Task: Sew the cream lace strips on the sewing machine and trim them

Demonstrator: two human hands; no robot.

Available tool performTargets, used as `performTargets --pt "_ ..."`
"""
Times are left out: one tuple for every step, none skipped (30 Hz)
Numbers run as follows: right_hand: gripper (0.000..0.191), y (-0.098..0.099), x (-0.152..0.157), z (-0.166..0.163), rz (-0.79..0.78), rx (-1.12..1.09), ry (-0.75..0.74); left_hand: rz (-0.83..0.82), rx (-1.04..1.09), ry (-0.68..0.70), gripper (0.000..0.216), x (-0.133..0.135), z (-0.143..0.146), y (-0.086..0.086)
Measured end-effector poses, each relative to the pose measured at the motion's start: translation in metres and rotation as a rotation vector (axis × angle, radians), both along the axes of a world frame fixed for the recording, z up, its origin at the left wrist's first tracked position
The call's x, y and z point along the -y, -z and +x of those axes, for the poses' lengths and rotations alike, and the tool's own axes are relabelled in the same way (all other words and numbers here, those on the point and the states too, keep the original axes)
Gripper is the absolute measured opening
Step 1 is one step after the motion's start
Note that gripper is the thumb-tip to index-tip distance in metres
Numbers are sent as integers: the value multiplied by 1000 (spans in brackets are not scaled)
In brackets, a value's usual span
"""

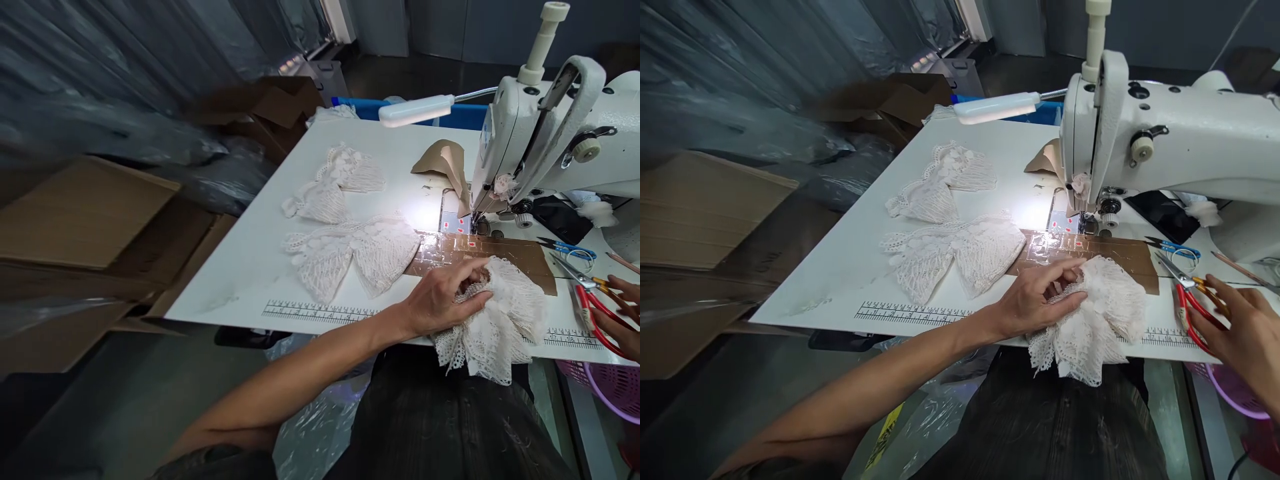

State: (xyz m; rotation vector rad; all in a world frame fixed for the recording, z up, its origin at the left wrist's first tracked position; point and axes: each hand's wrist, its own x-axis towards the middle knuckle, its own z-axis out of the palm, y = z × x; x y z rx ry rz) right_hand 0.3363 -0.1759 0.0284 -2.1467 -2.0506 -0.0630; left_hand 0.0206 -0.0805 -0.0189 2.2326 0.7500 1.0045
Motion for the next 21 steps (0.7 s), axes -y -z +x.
performTargets --pt "58 -2 -1 -1 59 59 -10 -52 16 -5 45 0 0 -1" --pt "58 -6 -3 -4 118 90 -21 -113 33 -4 46 1 0 -2" --pt "56 -10 -6 -10 157 91 -40 -183 47 4 46 1 0 -3" --pt "54 -13 -10 -18 181 62 -69 -256 61 14 47 1 0 -5" --pt "50 -16 -15 -28 191 7 -101 -332 73 27 48 1 0 -6" --pt "47 -18 -22 -40 167 -74 -146 -406 82 46 49 1 0 -8" --pt "44 -20 -29 -53 163 -187 -201 -473 91 70 50 1 -1 -10" --pt "43 -19 -38 -66 152 -307 -267 -531 101 105 52 0 -2 -14" --pt "44 -19 -47 -79 131 -420 -329 -578 108 152 53 -1 -5 -18" --pt "45 -17 -55 -91 93 -509 -388 -614 110 211 54 -3 -8 -25" --pt "48 -16 -64 -103 33 -585 -445 -644 106 278 55 -5 -13 -33" --pt "51 -15 -70 -113 -31 -654 -505 -666 94 344 55 -6 -19 -42" --pt "54 -14 -76 -122 -101 -720 -569 -676 80 394 54 -8 -27 -51" --pt "57 -12 -79 -129 -171 -786 -633 -675 58 422 51 -10 -34 -61" --pt "59 -11 -80 -134 -239 -846 -694 -662 27 431 50 -12 -43 -70" --pt "58 -9 -80 -138 -297 -899 -737 -642 -9 431 49 -13 -51 -78" --pt "57 -6 -78 -141 -344 -942 -752 -617 -50 431 49 -14 -59 -84" --pt "53 -3 -75 -143 -382 -975 -743 -593 -86 433 49 -14 -66 -89" --pt "47 0 -72 -144 -394 -1007 -709 -572 -112 441 50 -14 -72 -91" --pt "40 3 -69 -146 -420 -1038 -676 -554 -125 449 49 -13 -76 -92" --pt "34 4 -67 -148 -455 -1066 -654 -537 -123 441 48 -13 -79 -92"
